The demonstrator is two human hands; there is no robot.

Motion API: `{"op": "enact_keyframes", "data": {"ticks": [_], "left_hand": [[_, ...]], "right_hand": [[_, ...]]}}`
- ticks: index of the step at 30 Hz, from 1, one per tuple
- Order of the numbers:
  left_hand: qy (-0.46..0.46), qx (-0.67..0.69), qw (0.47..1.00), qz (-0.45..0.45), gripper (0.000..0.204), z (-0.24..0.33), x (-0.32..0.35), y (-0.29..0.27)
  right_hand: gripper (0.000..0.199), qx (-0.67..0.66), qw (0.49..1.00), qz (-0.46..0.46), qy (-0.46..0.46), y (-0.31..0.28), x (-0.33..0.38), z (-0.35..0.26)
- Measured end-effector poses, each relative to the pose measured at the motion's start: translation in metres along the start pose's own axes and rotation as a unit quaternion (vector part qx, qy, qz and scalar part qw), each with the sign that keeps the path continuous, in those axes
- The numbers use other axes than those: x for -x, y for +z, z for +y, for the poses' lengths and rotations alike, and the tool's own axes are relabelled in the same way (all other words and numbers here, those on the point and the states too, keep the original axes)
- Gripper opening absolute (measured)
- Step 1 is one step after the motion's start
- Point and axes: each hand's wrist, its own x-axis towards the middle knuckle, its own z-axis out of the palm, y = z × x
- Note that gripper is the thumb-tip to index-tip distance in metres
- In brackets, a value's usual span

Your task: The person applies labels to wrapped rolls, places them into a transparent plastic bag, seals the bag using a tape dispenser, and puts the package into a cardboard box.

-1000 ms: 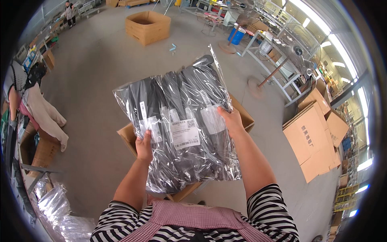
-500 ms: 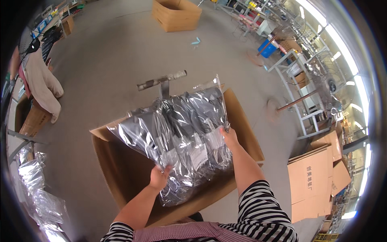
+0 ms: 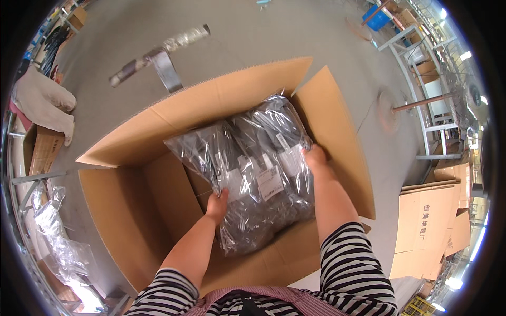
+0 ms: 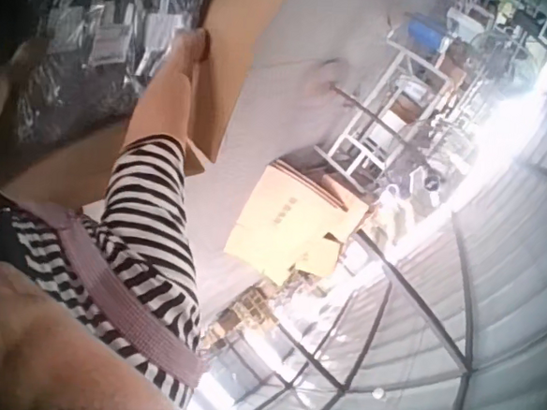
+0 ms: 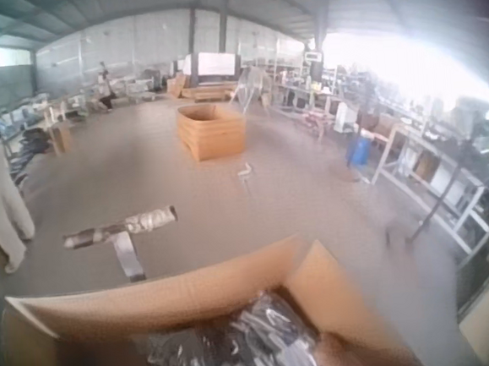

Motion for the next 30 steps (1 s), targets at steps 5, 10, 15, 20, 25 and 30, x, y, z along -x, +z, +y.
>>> {"op": "enact_keyframes", "data": {"ticks": [5,10,15,20,25,30], "left_hand": [[-0.181,-0.071,0.976,-0.099,0.113,-0.043,-0.055,0.001],[0.021,-0.257,0.965,0.055,0.1,-0.14,-0.012,-0.021],[-0.061,-0.45,0.862,-0.225,0.073,-0.095,0.081,-0.082],[-0.013,-0.485,0.853,-0.192,0.059,-0.061,0.163,-0.131],[0.093,-0.327,0.933,-0.119,0.058,-0.031,0.258,-0.156],[0.155,-0.41,0.887,-0.146,0.061,-0.049,0.319,-0.148]], "right_hand": [[0.098,0.163,0.984,0.042,-0.057,0.015,0.073,-0.051],[0.061,0.084,0.909,-0.395,-0.1,0.062,0.158,-0.021],[0.06,0.123,0.816,-0.497,-0.269,0.04,0.257,-0.052],[0.055,-0.05,0.759,-0.543,-0.356,-0.032,0.356,-0.053],[0.054,-0.089,0.734,-0.55,-0.388,-0.006,0.395,-0.011],[0.051,-0.044,0.761,-0.567,-0.311,0.006,0.369,0.01]]}}
